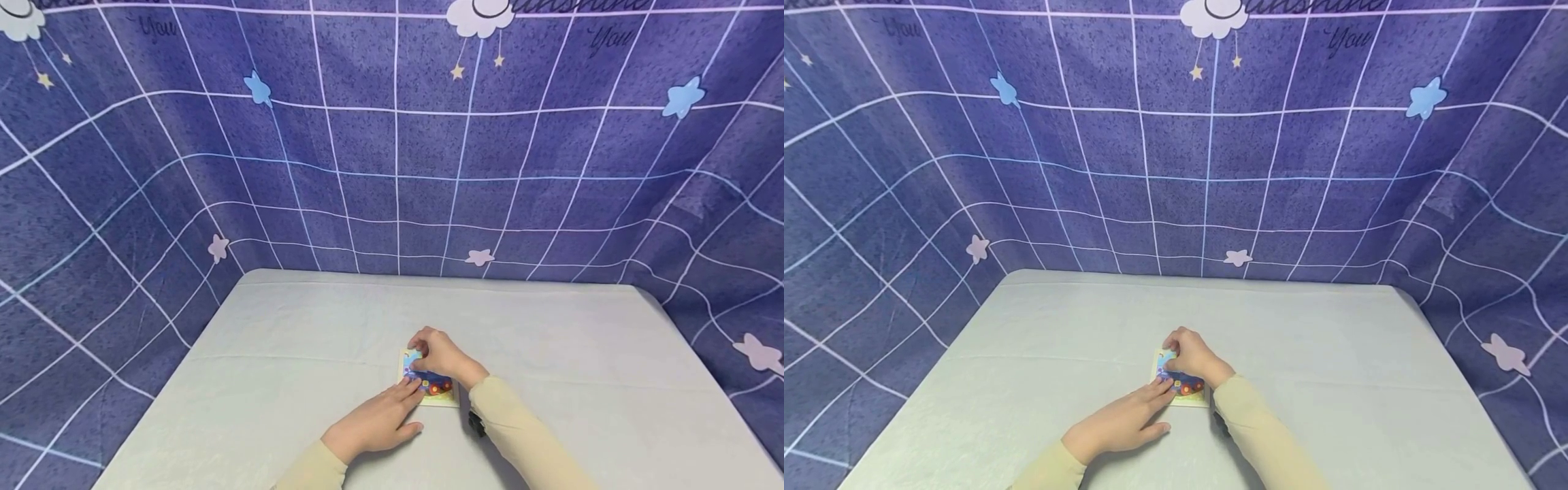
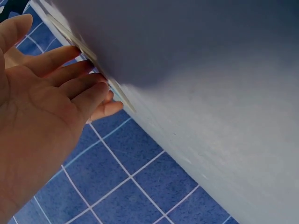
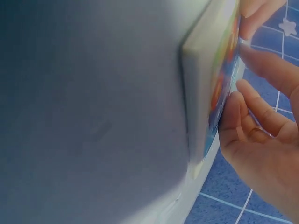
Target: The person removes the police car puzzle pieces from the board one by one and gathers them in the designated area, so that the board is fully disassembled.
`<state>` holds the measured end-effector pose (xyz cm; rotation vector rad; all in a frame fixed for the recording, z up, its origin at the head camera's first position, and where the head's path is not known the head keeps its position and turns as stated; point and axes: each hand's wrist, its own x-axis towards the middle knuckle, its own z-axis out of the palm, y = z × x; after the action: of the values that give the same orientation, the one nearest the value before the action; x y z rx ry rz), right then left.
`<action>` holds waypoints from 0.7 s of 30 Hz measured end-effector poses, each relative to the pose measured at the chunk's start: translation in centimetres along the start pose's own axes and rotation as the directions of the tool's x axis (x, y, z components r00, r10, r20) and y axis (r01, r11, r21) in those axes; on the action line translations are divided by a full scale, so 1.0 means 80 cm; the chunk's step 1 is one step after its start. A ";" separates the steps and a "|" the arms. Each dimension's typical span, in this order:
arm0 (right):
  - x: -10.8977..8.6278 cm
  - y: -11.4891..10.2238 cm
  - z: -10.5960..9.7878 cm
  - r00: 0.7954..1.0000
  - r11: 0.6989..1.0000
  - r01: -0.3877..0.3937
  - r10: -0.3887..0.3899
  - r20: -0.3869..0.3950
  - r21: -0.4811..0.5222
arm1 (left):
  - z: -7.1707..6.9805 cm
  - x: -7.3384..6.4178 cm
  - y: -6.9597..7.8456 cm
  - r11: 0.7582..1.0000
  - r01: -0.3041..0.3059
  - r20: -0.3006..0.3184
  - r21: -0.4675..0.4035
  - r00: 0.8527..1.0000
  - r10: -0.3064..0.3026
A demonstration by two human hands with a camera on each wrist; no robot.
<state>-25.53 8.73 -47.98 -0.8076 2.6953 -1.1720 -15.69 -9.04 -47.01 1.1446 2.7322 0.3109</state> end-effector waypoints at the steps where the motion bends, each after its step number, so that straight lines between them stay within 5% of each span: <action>1: 0.000 0.000 0.000 1.000 1.000 -0.006 0.006 -0.001 -0.004 | 0.000 0.000 0.000 1.000 -0.001 0.000 0.001 1.000 0.001; 16: 0.000 0.000 0.000 0.996 0.997 -0.074 0.075 0.047 -0.013 | -0.001 0.001 0.003 1.000 0.012 0.015 -0.010 1.000 -0.012; 21: -0.002 0.000 -0.001 0.999 0.999 -0.037 0.038 0.026 -0.019 | -0.001 0.001 0.002 1.000 0.008 0.012 -0.007 1.000 -0.007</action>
<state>-25.41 8.90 -47.94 -0.7656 2.6918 -1.1230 -15.66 -8.89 -46.88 1.1305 2.7224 0.3119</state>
